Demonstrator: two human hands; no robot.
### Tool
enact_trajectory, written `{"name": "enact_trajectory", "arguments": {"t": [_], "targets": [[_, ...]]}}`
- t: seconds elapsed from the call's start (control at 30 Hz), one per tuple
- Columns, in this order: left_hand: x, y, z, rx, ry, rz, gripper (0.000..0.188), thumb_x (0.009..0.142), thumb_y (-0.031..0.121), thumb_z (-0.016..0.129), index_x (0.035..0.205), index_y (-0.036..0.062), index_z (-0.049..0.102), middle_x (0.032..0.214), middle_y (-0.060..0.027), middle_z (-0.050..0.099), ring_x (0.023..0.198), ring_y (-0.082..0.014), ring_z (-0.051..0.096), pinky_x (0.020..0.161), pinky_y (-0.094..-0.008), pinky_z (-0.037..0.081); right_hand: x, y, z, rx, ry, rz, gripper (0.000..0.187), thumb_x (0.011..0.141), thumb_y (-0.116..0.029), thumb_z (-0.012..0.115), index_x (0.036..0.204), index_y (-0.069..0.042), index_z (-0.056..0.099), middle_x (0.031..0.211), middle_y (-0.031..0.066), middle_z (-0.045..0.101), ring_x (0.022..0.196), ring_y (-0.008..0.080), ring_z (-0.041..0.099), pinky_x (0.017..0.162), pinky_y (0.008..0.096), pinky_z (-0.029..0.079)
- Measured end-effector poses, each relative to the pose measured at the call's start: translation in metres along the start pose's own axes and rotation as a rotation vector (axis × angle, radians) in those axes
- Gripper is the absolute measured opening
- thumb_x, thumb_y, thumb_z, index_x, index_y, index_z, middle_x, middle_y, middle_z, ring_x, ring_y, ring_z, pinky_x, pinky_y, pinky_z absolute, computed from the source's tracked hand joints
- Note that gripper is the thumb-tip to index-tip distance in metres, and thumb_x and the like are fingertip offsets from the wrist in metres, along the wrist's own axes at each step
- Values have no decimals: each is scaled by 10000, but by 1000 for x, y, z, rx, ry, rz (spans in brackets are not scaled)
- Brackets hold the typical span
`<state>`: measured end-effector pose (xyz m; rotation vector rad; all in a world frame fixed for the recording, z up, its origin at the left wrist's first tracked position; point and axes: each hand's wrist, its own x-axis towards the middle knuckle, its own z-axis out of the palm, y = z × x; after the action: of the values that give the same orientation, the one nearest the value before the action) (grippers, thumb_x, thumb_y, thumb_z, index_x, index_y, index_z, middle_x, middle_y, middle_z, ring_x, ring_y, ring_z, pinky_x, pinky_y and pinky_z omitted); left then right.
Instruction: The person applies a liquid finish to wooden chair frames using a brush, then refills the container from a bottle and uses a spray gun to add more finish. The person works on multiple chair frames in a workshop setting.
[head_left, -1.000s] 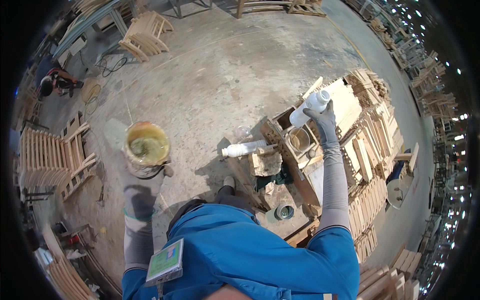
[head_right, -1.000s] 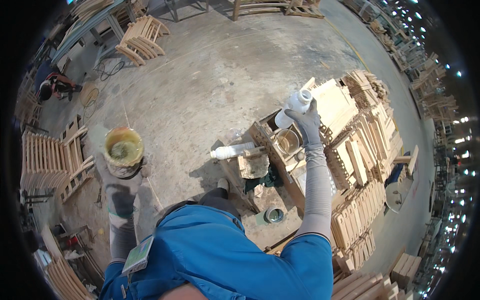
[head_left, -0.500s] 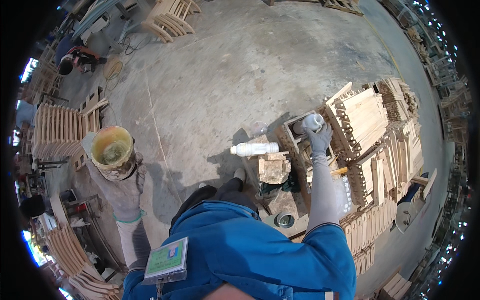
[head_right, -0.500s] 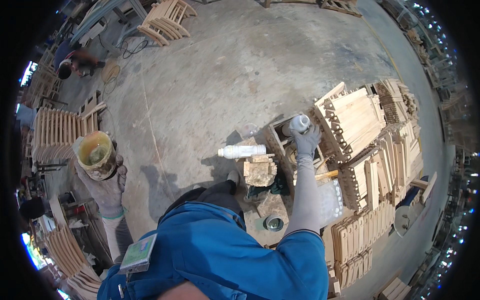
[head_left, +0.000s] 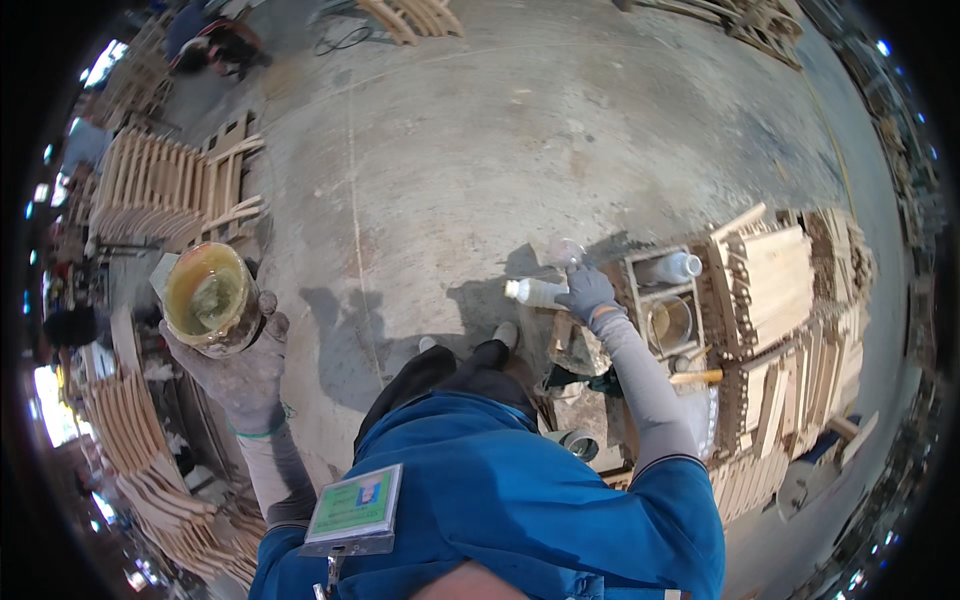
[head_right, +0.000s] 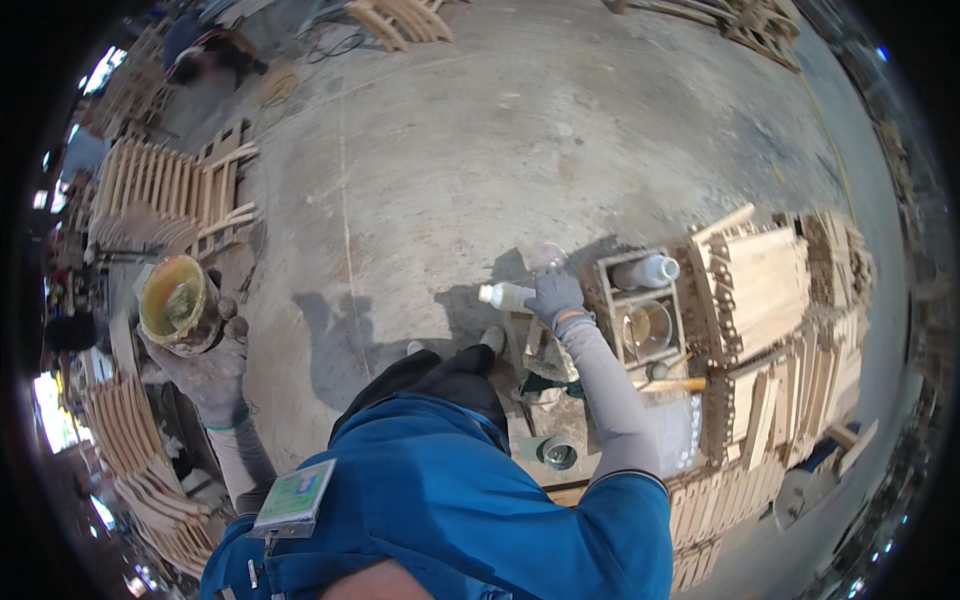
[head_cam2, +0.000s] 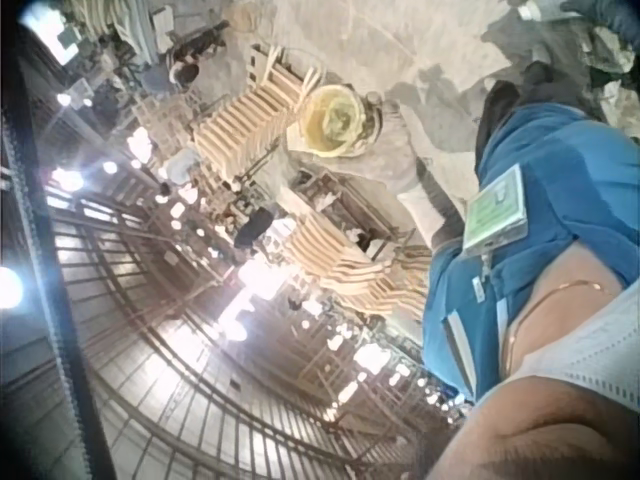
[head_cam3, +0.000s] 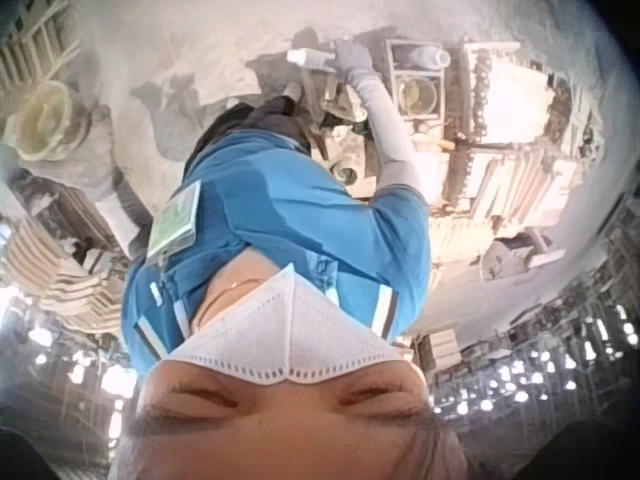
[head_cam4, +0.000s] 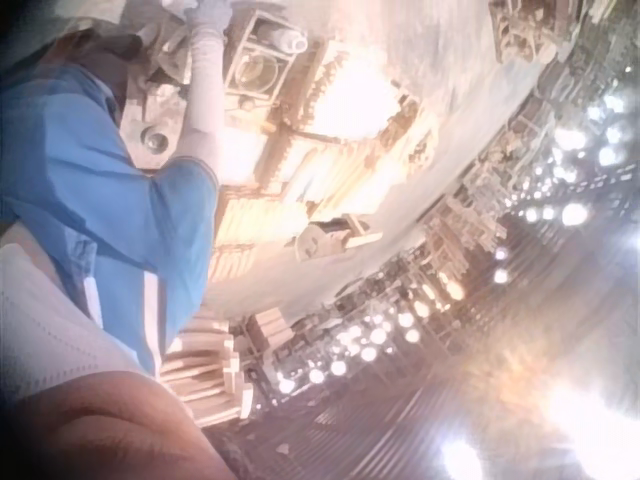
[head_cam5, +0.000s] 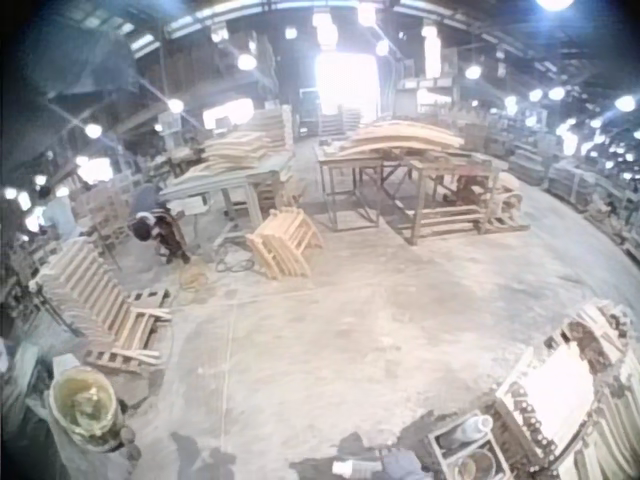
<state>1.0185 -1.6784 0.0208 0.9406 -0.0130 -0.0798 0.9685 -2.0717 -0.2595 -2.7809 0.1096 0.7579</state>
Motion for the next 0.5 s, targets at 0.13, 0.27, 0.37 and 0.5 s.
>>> {"name": "enact_trajectory", "arguments": {"t": [0.13,0.27,0.37,0.5], "targets": [[-25,24,-11,-186,34,3,642,879,584,391,1320,118,399,1219,-175,508,978,-384,537,757,-466,502,39,-23,5,-82,-257,-58,530,683,-375,679,1106,-70,587,1167,162,577,1072,271,562,855,346,474],[-58,50,-18,-193,323,157,657,874,598,386,1304,102,410,1191,-174,527,926,-363,564,730,-458,512,52,-29,35,-86,-338,126,468,757,-332,643,1153,-88,595,1202,177,565,1119,299,545,945,371,434],[-73,66,-22,-202,438,243,662,870,607,382,1286,93,424,1166,-174,539,885,-347,584,706,-448,524,62,-14,73,-329,-343,-94,592,666,-442,687,1126,-77,611,1155,146,602,1093,282,566,924,377,452],[-90,71,-29,-149,442,265,679,875,629,339,1238,69,463,1050,-176,582,838,-309,609,643,-403,552,58,-15,62,-81,-291,-285,661,584,-444,727,1100,-50,604,1131,170,604,1074,300,571,918,392,453]]}}
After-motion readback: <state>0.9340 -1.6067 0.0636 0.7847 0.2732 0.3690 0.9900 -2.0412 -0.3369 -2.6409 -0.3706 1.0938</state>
